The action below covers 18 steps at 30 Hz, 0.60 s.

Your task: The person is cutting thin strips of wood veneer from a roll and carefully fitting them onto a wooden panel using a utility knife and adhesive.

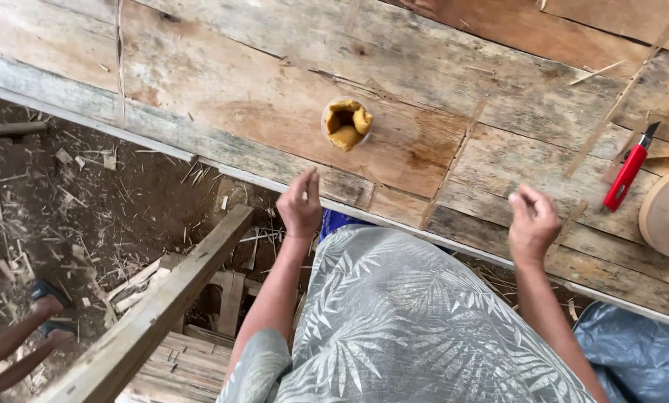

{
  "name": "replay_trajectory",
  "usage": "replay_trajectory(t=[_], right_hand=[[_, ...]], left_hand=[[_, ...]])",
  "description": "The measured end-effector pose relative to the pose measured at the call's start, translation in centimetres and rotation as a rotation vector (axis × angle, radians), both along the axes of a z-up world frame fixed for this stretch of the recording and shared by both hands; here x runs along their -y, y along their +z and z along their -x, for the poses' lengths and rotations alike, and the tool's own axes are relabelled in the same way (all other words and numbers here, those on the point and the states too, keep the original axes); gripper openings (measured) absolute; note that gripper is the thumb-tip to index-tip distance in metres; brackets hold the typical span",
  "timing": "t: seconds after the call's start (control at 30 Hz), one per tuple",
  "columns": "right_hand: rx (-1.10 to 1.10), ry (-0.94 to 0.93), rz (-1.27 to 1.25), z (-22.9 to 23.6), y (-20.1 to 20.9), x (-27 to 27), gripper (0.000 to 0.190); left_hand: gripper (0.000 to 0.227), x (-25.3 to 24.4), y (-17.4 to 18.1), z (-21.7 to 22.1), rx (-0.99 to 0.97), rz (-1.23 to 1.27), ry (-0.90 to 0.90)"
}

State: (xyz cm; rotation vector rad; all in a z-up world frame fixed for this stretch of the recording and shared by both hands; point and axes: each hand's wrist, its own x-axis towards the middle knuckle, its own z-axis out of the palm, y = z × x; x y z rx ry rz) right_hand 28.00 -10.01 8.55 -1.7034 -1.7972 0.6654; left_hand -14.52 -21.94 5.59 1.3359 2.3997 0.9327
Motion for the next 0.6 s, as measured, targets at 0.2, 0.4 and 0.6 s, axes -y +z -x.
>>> replay_trajectory(t=[0.2, 0.4, 0.6], right_hand=[[-0.030, -0.201, 0.335, 6.6, 3.3, 6.1, 0.006], [-0.005, -0.257, 0.441, 8.0, 1.9, 9.8, 0.015], [-0.035, -0.308, 0.417, 9.2, 2.8, 10.8, 0.015]], left_hand=[[0.024, -9.9, -1.0, 8.0, -0.257, -0.149, -0.087], [0.025, -18.3, -2.4, 10.7, -0.284, -0.066, -0.349], [0.010, -21.9, -3.4, 11.1, -0.203, 0.042, -0.613]])
